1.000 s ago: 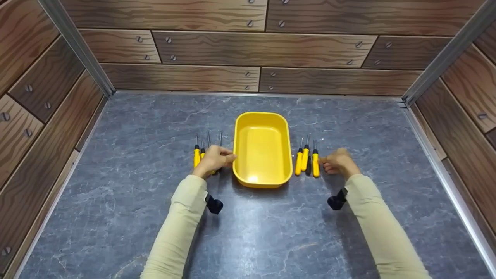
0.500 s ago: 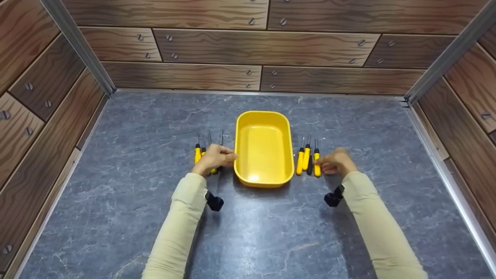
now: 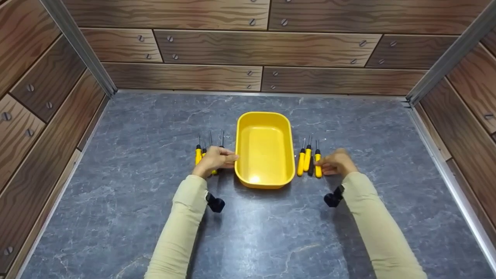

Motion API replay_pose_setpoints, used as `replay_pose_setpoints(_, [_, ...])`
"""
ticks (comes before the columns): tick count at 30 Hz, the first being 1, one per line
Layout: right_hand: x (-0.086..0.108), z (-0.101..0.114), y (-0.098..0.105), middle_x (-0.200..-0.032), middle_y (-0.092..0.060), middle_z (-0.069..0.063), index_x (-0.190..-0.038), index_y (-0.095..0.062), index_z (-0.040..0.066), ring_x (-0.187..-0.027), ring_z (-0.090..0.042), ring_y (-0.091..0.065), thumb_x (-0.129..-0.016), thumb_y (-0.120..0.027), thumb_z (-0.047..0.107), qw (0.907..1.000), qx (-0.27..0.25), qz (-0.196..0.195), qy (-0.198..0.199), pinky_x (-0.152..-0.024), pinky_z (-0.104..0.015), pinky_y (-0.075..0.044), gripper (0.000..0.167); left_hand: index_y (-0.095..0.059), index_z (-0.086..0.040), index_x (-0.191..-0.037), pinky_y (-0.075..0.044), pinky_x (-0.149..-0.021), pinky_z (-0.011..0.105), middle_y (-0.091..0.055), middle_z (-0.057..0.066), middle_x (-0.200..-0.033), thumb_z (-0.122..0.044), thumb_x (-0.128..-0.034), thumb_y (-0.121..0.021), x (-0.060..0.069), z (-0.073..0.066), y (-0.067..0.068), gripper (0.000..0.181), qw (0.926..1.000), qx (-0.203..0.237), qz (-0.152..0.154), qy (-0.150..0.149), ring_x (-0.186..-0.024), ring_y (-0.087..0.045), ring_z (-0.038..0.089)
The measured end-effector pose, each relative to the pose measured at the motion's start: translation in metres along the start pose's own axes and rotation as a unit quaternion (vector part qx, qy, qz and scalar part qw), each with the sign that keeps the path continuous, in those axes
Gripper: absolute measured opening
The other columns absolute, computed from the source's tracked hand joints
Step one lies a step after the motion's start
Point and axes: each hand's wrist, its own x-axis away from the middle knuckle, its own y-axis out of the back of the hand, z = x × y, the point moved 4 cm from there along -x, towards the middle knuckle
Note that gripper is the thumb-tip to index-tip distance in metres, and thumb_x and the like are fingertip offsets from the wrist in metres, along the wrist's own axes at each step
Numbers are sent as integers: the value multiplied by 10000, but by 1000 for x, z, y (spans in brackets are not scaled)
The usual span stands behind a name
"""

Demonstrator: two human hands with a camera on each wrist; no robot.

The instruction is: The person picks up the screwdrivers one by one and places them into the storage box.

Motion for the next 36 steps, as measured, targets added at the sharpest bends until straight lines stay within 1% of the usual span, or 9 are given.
replay_pose_setpoints(5, [0, 0, -1, -606, -605, 31, -996, -545, -15, -568, -76, -632, -834, -713, 43, 10000, -30, 40, -22, -669, -246, -643, 241, -607, 158, -1165, -609, -915, 389, -667, 304, -1144, -26, -914, -627, 0, 1, 1, 312, 9998, 153, 89, -108, -805, -726, 113])
replay_pose_setpoints(7, [0, 0, -1, -609, -607, 29, -1042, -549, -41, -569, -75, -635, -831, -712, 35, 10000, -48, 18, -5, -673, -249, -645, 277, -606, 162, -1164, -608, -917, 389, -668, 302, -1141, -22, -913, -628, 0, 2, 2, 312, 9997, 207, 88, -119, -811, -725, 111])
replay_pose_setpoints(12, [-1, 0, 0, -601, -605, 27, -1030, -555, -51, -561, -76, -637, -833, -689, 9, 10000, -90, -4, 40, -655, -242, -644, 246, -624, 136, -1160, -597, -935, 414, -702, 260, -1103, -48, -900, -655, -1, 1, 2, 320, 9999, 159, 12, 18, -775, -721, 109])
replay_pose_setpoints(14, [-1, 1, 1, -592, -606, 29, -942, -555, -14, -557, -74, -635, -837, -677, 3, 9999, -119, 37, 52, -642, -239, -641, 161, -632, 124, -1158, -597, -934, 417, -710, 249, -1091, -57, -894, -667, -1, 1, 2, 322, 9999, 129, -19, 84, -766, -723, 116])
replay_pose_setpoints(16, [0, 1, 2, -588, -603, 30, -918, -556, -4, -557, -74, -632, -838, -672, -2, 9999, -127, 45, 38, -644, -237, -641, 141, -637, 118, -1155, -599, -929, 414, -717, 241, -1077, -55, -886, -675, -1, 0, 2, 322, 9998, 137, -52, 133, -756, -723, 119])
replay_pose_setpoints(21, [2, 0, 4, -589, -610, 28, -997, -568, -30, -567, -74, -638, -844, -654, -12, 9999, -163, 49, 3, -699, -255, -649, 177, -641, 119, -1149, -602, -923, 415, -736, 209, -1030, -49, -880, -682, -1, -1, 0, 320, 9997, 149, -78, 159, -735, -716, 116])
replay_pose_setpoints(24, [3, 1, 5, -593, -617, 24, -1033, -564, -46, -577, -77, -643, -846, -640, -27, 9996, -269, 95, 22, -732, -269, -651, 202, -640, 120, -1150, -605, -916, 409, -726, 227, -1055, -45, -878, -682, -1, -1, -1, 321, 9997, 134, -107, 175, -718, -711, 113])
replay_pose_setpoints(29, [5, 6, 5, -580, -611, 30, -912, -541, -10, -548, -75, -645, -833, -638, -36, 9994, -330, 75, 64, -693, -255, -651, 128, -636, 121, -1155, -617, -888, 375, -706, 254, -1091, -44, -883, -675, -1, 0, -2, 321, 9996, 137, -174, 194, -695, -710, 109])
replay_pose_setpoints(36, [10, 15, 3, -573, -613, 31, -869, -558, -7, -527, -71, -638, -834, -632, -38, 9994, -289, 79, 149, -654, -236, -645, 87, -645, 129, -1128, -621, -882, 380, -753, 166, -940, -43, -881, -677, -1, 2, -2, 303, 9993, 188, -213, 234, -674, -690, 80])
